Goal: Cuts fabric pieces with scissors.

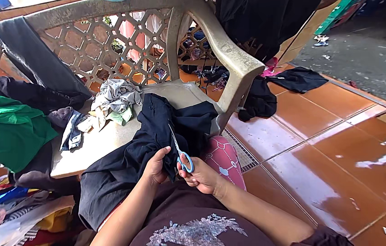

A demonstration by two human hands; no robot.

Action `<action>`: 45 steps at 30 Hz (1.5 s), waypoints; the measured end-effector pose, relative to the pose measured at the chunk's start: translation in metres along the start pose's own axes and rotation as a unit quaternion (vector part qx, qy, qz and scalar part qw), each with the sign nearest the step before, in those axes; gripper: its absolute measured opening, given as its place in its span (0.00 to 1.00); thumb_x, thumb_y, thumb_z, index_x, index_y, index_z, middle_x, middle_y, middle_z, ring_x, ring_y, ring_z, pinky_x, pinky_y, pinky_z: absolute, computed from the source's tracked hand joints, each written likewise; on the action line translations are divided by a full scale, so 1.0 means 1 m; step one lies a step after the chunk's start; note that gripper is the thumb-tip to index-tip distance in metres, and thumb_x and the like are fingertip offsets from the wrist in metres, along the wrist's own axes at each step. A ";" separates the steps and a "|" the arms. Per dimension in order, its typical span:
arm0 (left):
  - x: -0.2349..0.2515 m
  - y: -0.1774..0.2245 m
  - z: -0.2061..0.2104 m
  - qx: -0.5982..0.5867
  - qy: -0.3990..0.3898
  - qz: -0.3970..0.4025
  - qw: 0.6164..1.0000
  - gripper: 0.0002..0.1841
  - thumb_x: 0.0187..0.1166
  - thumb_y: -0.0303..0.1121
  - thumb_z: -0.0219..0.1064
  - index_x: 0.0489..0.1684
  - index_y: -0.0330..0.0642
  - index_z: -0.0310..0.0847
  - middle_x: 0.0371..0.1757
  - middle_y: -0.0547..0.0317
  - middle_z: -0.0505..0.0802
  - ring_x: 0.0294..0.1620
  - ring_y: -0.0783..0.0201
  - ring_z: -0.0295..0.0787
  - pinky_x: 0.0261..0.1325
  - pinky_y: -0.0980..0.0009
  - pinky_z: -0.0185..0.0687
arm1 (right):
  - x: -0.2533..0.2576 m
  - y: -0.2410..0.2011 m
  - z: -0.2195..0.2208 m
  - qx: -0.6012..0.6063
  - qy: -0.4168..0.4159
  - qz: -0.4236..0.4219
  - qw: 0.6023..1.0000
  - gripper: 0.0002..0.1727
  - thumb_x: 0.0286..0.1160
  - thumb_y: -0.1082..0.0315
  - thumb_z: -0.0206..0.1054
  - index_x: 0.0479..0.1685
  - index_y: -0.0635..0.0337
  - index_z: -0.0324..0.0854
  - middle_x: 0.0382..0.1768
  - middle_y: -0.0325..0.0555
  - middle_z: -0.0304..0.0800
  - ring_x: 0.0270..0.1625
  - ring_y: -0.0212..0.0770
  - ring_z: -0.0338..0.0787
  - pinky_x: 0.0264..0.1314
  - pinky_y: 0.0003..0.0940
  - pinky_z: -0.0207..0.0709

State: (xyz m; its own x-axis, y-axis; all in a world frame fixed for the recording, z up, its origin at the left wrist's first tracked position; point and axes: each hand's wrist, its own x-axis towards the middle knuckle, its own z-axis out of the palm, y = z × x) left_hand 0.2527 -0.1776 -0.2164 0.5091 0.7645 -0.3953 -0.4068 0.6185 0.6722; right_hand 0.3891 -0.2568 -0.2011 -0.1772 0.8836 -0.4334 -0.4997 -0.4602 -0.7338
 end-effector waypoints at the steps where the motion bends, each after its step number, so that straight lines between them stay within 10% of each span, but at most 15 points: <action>1: -0.001 -0.001 -0.003 0.008 -0.010 -0.002 1.000 0.12 0.89 0.29 0.50 0.43 0.39 0.80 0.33 0.53 0.93 0.35 0.64 0.93 0.42 0.68 0.91 | 0.002 -0.002 -0.001 0.002 -0.002 0.007 1.000 0.24 0.96 0.51 0.41 0.34 0.53 0.73 0.17 0.29 0.75 0.11 0.18 0.63 0.12 0.11 0.56; 14: -0.003 -0.002 -0.010 0.034 -0.026 0.003 0.999 0.11 0.87 0.26 0.51 0.43 0.38 0.81 0.35 0.53 0.94 0.38 0.64 0.94 0.46 0.67 0.91 | 0.007 -0.010 0.000 -0.007 0.043 0.004 0.999 0.20 0.95 0.55 0.48 0.33 0.54 0.73 0.14 0.28 0.71 0.08 0.17 0.59 0.09 0.11 0.52; 32: -0.007 0.011 -0.025 -0.029 -0.058 0.052 0.997 0.13 0.83 0.29 0.49 0.40 0.42 0.83 0.36 0.53 0.96 0.40 0.63 0.96 0.46 0.65 0.93 | 0.015 -0.012 -0.006 0.010 -0.098 0.105 0.990 0.29 0.93 0.40 0.37 0.36 0.51 0.73 0.20 0.29 0.77 0.11 0.18 0.66 0.12 0.10 0.58; 45: 0.005 0.019 -0.053 -0.111 -0.137 0.119 0.977 0.13 0.57 0.41 0.83 0.33 0.46 0.90 0.32 0.56 0.95 0.35 0.64 0.95 0.41 0.67 0.93 | 0.003 -0.004 -0.003 -0.017 -0.212 0.124 0.969 0.29 0.90 0.37 0.38 0.44 0.50 0.73 0.32 0.31 0.82 0.14 0.17 0.69 0.14 0.09 0.62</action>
State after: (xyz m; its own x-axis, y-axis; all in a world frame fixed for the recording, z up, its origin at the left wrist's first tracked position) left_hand 0.2077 -0.1522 -0.2387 0.5519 0.8330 -0.0402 -0.6775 0.4759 0.5608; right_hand 0.3935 -0.2524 -0.2010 -0.6241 0.6984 -0.3502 -0.3703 -0.6592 -0.6545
